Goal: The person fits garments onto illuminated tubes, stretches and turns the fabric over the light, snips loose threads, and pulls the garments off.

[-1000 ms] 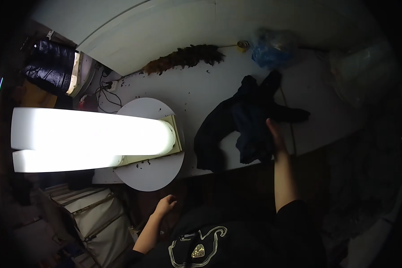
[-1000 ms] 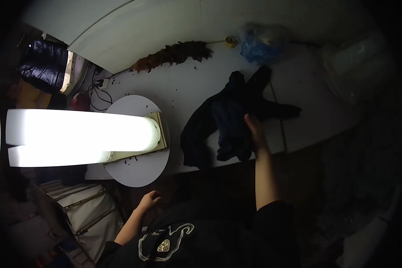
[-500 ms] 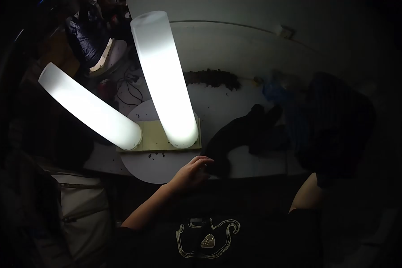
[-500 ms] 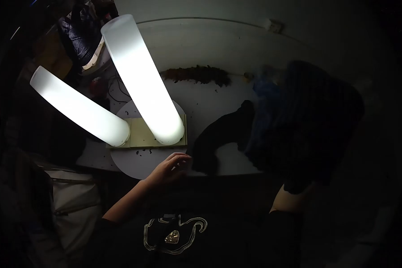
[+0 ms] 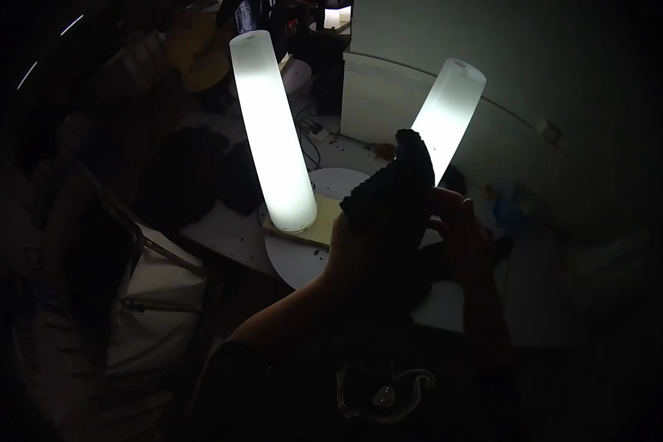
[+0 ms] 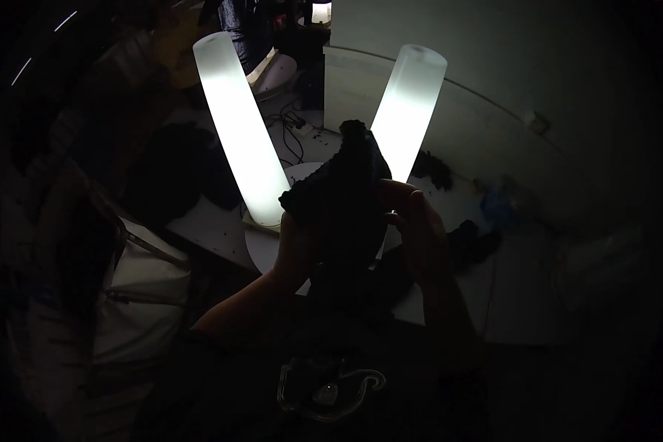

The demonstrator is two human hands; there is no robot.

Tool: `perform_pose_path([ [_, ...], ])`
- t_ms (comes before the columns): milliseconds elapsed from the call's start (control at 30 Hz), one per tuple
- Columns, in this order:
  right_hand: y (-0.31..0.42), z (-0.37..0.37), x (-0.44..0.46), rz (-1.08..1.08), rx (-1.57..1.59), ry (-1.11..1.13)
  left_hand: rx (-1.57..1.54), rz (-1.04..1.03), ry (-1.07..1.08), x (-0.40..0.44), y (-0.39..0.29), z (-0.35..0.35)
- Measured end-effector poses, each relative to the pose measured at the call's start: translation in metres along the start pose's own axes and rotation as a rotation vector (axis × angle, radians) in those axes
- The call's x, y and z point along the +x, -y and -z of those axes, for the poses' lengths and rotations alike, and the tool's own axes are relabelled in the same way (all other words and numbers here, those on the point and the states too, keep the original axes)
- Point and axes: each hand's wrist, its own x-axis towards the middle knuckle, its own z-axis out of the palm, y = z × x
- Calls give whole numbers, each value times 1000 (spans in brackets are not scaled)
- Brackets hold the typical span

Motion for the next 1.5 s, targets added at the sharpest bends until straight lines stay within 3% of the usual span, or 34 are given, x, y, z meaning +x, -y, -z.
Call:
perform_pose_path([
  [100, -21, -31, 5, 76, -215, 35, -293, 6, -38, 2, 14, 22],
  [167, -34, -38, 12, 117, -328, 50, -235, 34, 5, 1, 31, 40],
  [300, -27, -51, 29, 452, -594, 25, -61, 65, 80, 0, 46, 65],
  [400, -28, -46, 39, 580, -945, 221, -14, 85, 95, 0, 48, 74],
  [600, -51, -41, 40, 633, -769, 50, -192, 174, -144, 3, 48, 98],
  [667, -54, -36, 37, 658, -671, 9, -290, 90, -219, 7, 47, 112],
  [800, -55, -27, 35, 642, -424, -119, -221, 20, -375, 15, 50, 144],
  [967, -41, -27, 35, 611, -453, -89, -188, 18, -336, 25, 55, 171],
  [1067, -36, -27, 33, 562, -389, -1, -15, -215, -274, 29, 31, 159],
  [1167, -26, -35, 27, 491, -293, 117, 360, -321, -190, 28, 11, 148],
  [1267, -21, -44, 23, 464, -289, 195, 531, -398, 173, 35, 13, 149],
  [1333, -18, -42, 22, 435, -358, 233, 799, -293, 312, 34, 8, 148],
  [1500, -16, -6, 14, 117, -515, 292, 683, -457, 172, 31, -18, 148],
])
